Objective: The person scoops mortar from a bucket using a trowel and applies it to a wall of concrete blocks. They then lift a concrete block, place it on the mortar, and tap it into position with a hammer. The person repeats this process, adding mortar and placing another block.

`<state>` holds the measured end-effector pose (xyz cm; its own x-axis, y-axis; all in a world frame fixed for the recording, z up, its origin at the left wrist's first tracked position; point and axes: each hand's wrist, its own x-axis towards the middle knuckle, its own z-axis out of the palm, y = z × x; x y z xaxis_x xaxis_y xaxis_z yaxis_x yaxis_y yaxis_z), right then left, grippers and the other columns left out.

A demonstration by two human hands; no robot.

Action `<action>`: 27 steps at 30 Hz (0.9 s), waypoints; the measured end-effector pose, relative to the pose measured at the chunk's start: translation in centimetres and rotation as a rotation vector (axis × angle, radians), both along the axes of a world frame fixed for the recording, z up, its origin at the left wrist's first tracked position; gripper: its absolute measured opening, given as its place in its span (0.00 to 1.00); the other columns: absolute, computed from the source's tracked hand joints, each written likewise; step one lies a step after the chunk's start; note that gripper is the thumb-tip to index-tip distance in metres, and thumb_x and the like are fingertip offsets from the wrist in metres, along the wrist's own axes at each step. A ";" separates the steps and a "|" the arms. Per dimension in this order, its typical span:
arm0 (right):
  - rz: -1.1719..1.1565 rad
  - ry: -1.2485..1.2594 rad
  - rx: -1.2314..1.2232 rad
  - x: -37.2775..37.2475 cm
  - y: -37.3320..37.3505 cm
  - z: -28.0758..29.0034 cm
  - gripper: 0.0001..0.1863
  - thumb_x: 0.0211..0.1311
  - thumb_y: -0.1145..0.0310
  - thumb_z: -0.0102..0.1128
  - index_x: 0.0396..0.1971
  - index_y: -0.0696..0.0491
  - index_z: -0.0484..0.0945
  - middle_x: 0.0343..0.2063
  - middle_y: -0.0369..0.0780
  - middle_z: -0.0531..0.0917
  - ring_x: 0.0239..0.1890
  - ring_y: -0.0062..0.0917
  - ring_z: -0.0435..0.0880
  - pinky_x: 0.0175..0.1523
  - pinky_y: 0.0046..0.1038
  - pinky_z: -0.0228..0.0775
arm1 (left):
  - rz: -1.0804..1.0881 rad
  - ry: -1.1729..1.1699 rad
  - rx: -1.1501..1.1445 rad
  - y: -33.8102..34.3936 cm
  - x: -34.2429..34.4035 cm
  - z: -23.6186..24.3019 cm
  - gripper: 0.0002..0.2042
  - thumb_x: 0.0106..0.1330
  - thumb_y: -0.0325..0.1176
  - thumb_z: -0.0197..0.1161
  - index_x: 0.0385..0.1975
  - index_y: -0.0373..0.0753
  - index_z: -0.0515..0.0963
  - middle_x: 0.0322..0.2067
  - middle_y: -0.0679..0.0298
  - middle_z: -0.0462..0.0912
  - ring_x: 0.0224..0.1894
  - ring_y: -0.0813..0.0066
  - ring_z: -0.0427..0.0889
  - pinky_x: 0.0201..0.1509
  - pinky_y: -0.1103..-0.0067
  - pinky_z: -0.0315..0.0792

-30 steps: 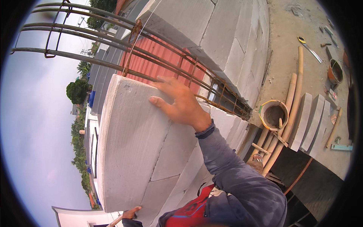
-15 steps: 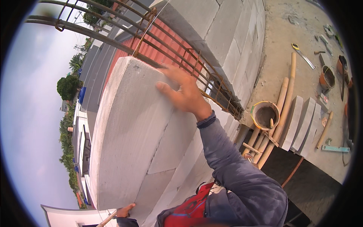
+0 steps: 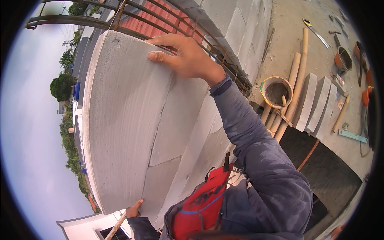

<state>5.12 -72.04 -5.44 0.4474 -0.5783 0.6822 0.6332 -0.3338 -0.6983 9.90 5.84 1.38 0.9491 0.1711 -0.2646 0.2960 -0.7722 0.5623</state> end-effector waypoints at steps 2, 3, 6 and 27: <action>-0.018 0.028 -0.002 -0.5 0.0 -0.1 0.31 0.72 0.40 0.67 0.60 0.50 0.88 0.53 0.45 0.91 0.59 0.35 0.88 0.64 0.38 0.80 | -0.065 -0.035 -0.086 -5.5 -1.2 -0.2 0.31 0.51 0.29 0.87 0.56 0.31 0.82 0.52 0.56 0.86 0.53 0.61 0.84 0.62 0.68 0.78; 0.004 0.038 0.005 -0.1 0.3 -0.2 0.30 0.72 0.41 0.68 0.60 0.50 0.88 0.53 0.44 0.91 0.58 0.34 0.88 0.64 0.37 0.80 | -0.093 -0.051 -0.039 -5.4 -1.8 0.0 0.31 0.51 0.30 0.87 0.56 0.31 0.82 0.52 0.56 0.86 0.53 0.61 0.83 0.62 0.68 0.78; 0.031 0.113 -0.004 0.4 0.1 -0.7 0.28 0.73 0.44 0.69 0.61 0.50 0.87 0.51 0.43 0.91 0.56 0.31 0.89 0.63 0.32 0.80 | -0.162 -0.104 -0.049 -6.8 -2.6 -0.1 0.31 0.52 0.32 0.88 0.56 0.31 0.82 0.52 0.56 0.86 0.54 0.61 0.83 0.62 0.68 0.77; -0.218 -0.366 -0.260 -4.9 20.3 10.2 0.17 0.85 0.70 0.48 0.57 0.66 0.80 0.52 0.56 0.88 0.54 0.45 0.89 0.65 0.42 0.83 | -0.657 -0.533 -0.052 -9.4 -1.4 -1.3 0.47 0.43 0.54 0.87 0.63 0.34 0.79 0.51 0.46 0.87 0.57 0.49 0.84 0.67 0.64 0.72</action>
<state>0.23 -51.75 4.75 0.0395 -0.4217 0.9059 0.7174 -0.6191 -0.3195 8.51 -3.56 0.11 0.8512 -0.4591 0.2542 -0.5189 -0.6636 0.5389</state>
